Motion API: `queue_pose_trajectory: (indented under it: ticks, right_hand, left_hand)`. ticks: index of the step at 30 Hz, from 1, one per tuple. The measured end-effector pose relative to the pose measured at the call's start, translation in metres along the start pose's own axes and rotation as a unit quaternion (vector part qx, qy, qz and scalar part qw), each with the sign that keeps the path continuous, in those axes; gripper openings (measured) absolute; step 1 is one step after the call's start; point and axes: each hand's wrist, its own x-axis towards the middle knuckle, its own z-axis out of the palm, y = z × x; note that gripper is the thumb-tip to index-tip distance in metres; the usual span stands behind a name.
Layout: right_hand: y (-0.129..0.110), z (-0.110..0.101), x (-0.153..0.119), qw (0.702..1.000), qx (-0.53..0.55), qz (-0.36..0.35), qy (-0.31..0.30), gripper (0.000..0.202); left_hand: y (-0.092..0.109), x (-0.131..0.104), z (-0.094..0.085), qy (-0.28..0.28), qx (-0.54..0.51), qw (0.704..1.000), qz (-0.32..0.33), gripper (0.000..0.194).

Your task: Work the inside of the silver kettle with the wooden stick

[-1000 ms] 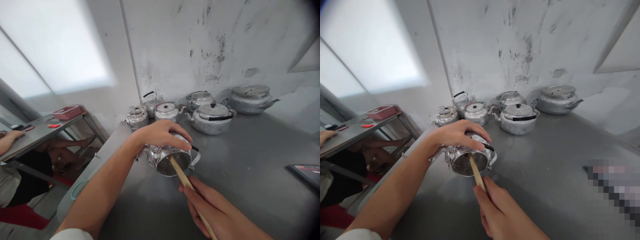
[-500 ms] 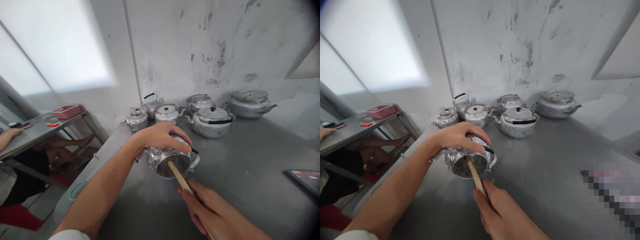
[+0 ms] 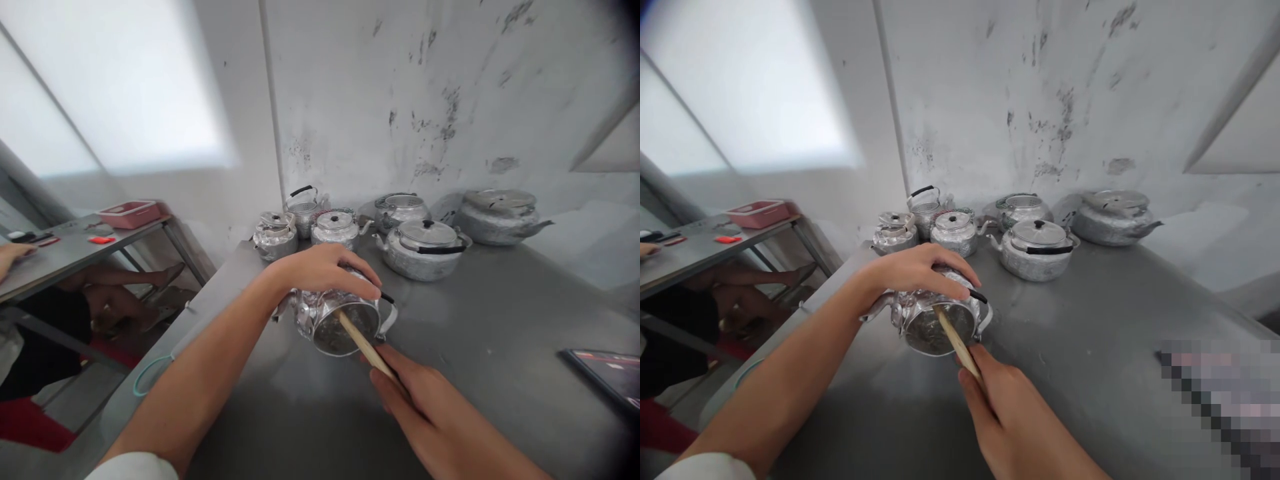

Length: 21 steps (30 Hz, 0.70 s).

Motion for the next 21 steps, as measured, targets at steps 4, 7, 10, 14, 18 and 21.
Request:
queue_pose_trajectory:
  ticks: [4, 7, 10, 14, 18, 21]
  right_hand:
    - [-0.007, -0.001, -0.003, 1.000, -0.016, 0.002, 0.014, 0.042]
    - [-0.007, 0.001, -0.008, 0.999, -0.036, 0.014, 0.024, 0.049]
    - [-0.004, 0.005, -0.010, 0.998, -0.054, 0.000, 0.024, 0.054]
    - [-0.004, 0.010, -0.011, 0.999, -0.049, -0.010, 0.008, 0.055]
    - [-0.007, 0.011, -0.012, 0.999, -0.032, -0.028, 0.021, 0.056]
    - [-0.006, 0.012, -0.013, 0.998, -0.019, -0.043, 0.031, 0.056]
  left_hand:
    - [0.003, 0.000, 0.002, -0.003, 0.004, 1.000, -0.005, 0.038]
    - [0.005, 0.000, 0.004, -0.001, 0.012, 1.000, -0.005, 0.038]
    - [0.007, 0.000, 0.005, 0.000, 0.019, 1.000, -0.004, 0.037]
    - [0.008, 0.000, 0.007, 0.001, 0.033, 0.999, -0.003, 0.038]
    - [0.010, 0.000, 0.008, 0.002, 0.041, 0.999, 0.002, 0.037]
    - [0.010, 0.001, 0.008, -0.001, 0.042, 0.999, 0.003, 0.038]
